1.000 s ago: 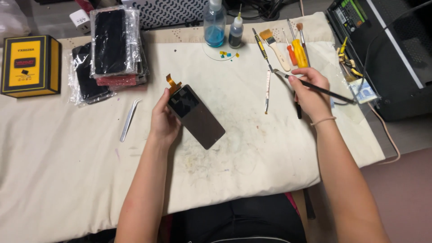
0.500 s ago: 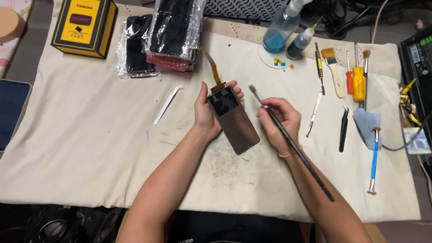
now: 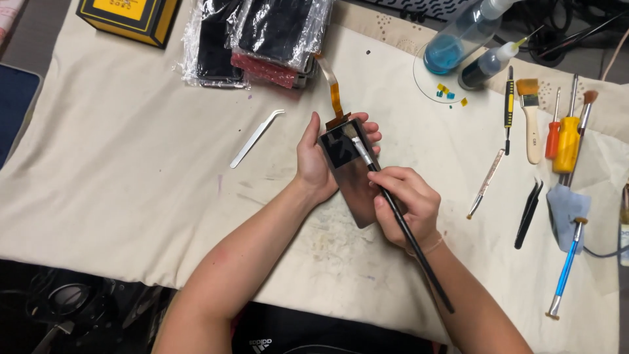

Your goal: Applying adhesive to a mobile phone screen component and spreading it evenly with a brush.

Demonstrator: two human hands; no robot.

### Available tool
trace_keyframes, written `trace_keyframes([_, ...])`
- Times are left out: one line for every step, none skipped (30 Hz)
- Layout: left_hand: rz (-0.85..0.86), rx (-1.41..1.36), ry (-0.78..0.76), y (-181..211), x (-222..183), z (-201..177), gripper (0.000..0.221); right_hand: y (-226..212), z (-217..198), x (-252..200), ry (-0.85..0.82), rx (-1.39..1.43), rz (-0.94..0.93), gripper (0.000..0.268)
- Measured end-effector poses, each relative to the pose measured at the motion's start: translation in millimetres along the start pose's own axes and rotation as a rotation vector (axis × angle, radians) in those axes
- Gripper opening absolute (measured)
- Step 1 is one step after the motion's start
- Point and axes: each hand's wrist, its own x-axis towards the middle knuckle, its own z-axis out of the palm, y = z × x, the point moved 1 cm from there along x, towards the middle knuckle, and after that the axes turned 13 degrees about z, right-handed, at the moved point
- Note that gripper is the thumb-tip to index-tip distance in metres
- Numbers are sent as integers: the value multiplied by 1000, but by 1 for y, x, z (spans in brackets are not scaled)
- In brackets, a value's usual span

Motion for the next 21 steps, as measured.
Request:
trace_keyframes([1,-3,6,0,0,0,84,2,-1,-1,-5,0,4,26])
trace_keyframes([9,20,4,0,-1,-1,82,4,-3,-3,17,12,36,28])
trace_keyframes([21,43,1,1,-1,-1,80,6,-3,-3,37,27,64,30])
trace_keyframes([26,41,6,1,-1,0,80,9,-3,-7,30,28,65,30])
trace_keyframes([46,51,-2,0,-2,0,76,14,-4,-11,54,49,142,24])
trace_keyframes([66,62,-10,-1,-3,1,72,18,-5,-15,77,70,219,21])
trace_keyframes([74,59,-5,-4,-3,-1,72,13,-3,-14,67,71,217,21])
trace_keyframes([101,58,-2,-6,-4,-2,69,9,-2,-13,25,119,216,17])
trace_keyframes([119,58,1,-9,-4,-4,67,4,-1,-14,-9,165,218,13])
trace_keyframes([120,57,4,-10,-7,-2,67,6,-3,-13,-12,165,220,13])
trace_keyframes([150,82,9,-10,-9,0,65,8,-5,-11,33,125,213,11])
trace_keyframes([180,108,15,-10,-10,1,62,11,-8,-9,77,85,205,10])
trace_keyframes([184,105,18,-11,-10,1,62,10,-10,-9,71,84,205,10])
trace_keyframes([191,109,6,-11,-10,1,63,10,-11,-10,29,109,207,10])
trace_keyframes([200,115,-6,-10,-9,1,63,9,-11,-10,-15,137,208,11])
trace_keyframes([208,114,-3,-10,-9,2,63,8,-11,-10,-23,139,206,11])
trace_keyframes([203,111,-3,-10,-10,3,68,7,-11,-12,-19,142,240,11])
trace_keyframes([197,108,-3,-10,-10,4,72,6,-11,-14,-15,145,275,11])
trace_keyframes([198,109,2,-10,-10,5,72,9,-12,-14,-19,147,278,11])
trace_keyframes([205,107,-3,-9,-10,6,74,11,-14,-14,7,119,272,12])
trace_keyframes([211,104,-12,-9,-9,8,77,14,-15,-13,34,90,263,13])
